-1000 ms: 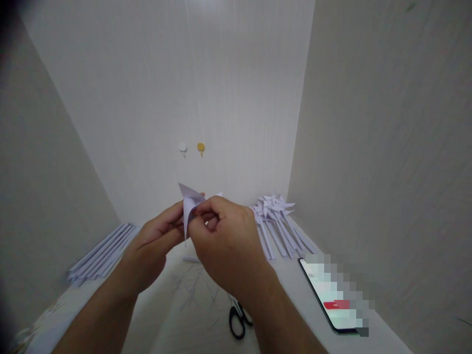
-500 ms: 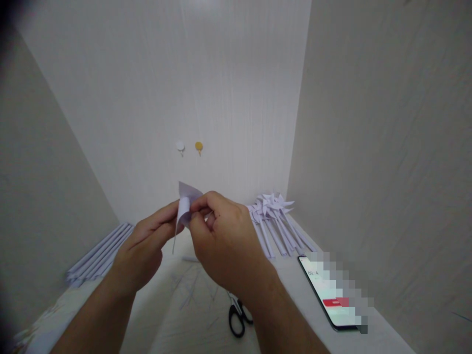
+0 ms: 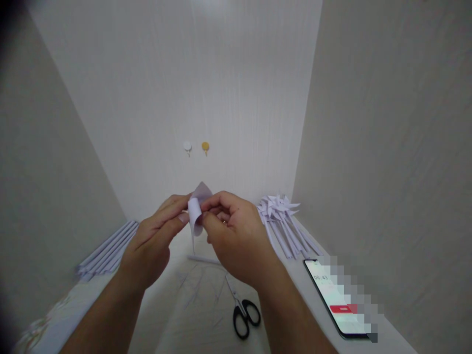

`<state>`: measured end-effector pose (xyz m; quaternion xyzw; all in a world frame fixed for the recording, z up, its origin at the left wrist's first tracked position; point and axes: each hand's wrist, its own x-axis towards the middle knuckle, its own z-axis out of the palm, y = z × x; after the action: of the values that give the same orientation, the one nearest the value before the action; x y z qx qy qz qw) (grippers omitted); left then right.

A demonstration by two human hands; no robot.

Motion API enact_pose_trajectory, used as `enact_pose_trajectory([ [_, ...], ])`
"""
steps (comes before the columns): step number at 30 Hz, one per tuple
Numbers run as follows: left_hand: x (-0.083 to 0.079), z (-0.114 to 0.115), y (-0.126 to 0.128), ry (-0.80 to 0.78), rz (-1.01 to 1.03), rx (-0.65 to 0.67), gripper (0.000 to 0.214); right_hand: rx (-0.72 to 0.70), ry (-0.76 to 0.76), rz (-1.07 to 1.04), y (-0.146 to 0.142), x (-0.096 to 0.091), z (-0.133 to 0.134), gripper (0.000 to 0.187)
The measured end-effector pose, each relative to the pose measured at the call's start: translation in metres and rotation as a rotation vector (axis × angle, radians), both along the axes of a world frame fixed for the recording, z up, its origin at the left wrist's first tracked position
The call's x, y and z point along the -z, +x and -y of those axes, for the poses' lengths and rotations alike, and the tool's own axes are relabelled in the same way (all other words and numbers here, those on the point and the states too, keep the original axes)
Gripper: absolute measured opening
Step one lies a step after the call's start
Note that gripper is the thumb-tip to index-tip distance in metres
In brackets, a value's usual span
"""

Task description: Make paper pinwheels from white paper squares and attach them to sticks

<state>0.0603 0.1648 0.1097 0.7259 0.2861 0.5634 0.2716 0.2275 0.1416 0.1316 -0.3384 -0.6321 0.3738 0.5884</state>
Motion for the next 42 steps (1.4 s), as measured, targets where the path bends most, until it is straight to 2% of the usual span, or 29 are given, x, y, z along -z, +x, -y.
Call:
enact_pose_trajectory([
  [5, 0.007, -0.002, -0.001, -0.072, 0.172, -0.017, 0.016, -0.047, -0.02, -0.05, 0.003, -0.001, -0.002, 0.006],
  [8, 0.008, -0.003, -0.003, -0.073, 0.152, -0.035, 0.009, -0.051, -0.027, -0.039, 0.005, -0.001, -0.004, 0.005],
  [13, 0.005, -0.001, -0.004, -0.08, 0.123, -0.034, 0.011, -0.035, -0.03, -0.022, 0.002, 0.001, -0.006, 0.008],
  [18, -0.001, 0.011, -0.007, -0.048, 0.075, -0.075, 0.01, -0.055, -0.06, -0.048, -0.004, 0.001, 0.0, 0.015],
  [21, 0.002, 0.027, -0.017, -0.018, 0.008, -0.145, 0.009, -0.107, -0.084, -0.018, -0.01, 0.004, 0.008, 0.02],
  [23, 0.01, 0.042, -0.026, -0.008, -0.049, -0.182, 0.01, -0.153, -0.107, 0.006, -0.017, 0.011, 0.016, 0.019],
  [28, 0.044, 0.083, -0.039, -0.102, -0.093, -0.213, 0.012, -0.215, -0.192, -0.01, -0.038, 0.042, 0.045, 0.018],
  [32, 0.065, 0.11, -0.041, -0.091, -0.141, -0.241, 0.018, -0.219, -0.217, -0.039, -0.043, 0.06, 0.069, 0.018],
  [34, 0.067, 0.121, -0.042, -0.103, -0.111, -0.256, 0.017, -0.195, -0.223, -0.053, -0.04, 0.067, 0.08, 0.022],
  [36, 0.065, 0.132, -0.043, -0.152, -0.031, -0.248, 0.012, -0.108, -0.235, -0.093, -0.039, 0.074, 0.09, 0.029],
  [38, 0.063, 0.141, -0.043, -0.213, 0.069, -0.217, 0.008, -0.062, -0.296, -0.153, -0.04, 0.083, 0.1, 0.035],
  [42, 0.066, 0.157, -0.043, -0.31, 0.177, -0.165, 0.012, -0.301, -0.523, -0.288, -0.05, 0.101, 0.119, 0.043],
])
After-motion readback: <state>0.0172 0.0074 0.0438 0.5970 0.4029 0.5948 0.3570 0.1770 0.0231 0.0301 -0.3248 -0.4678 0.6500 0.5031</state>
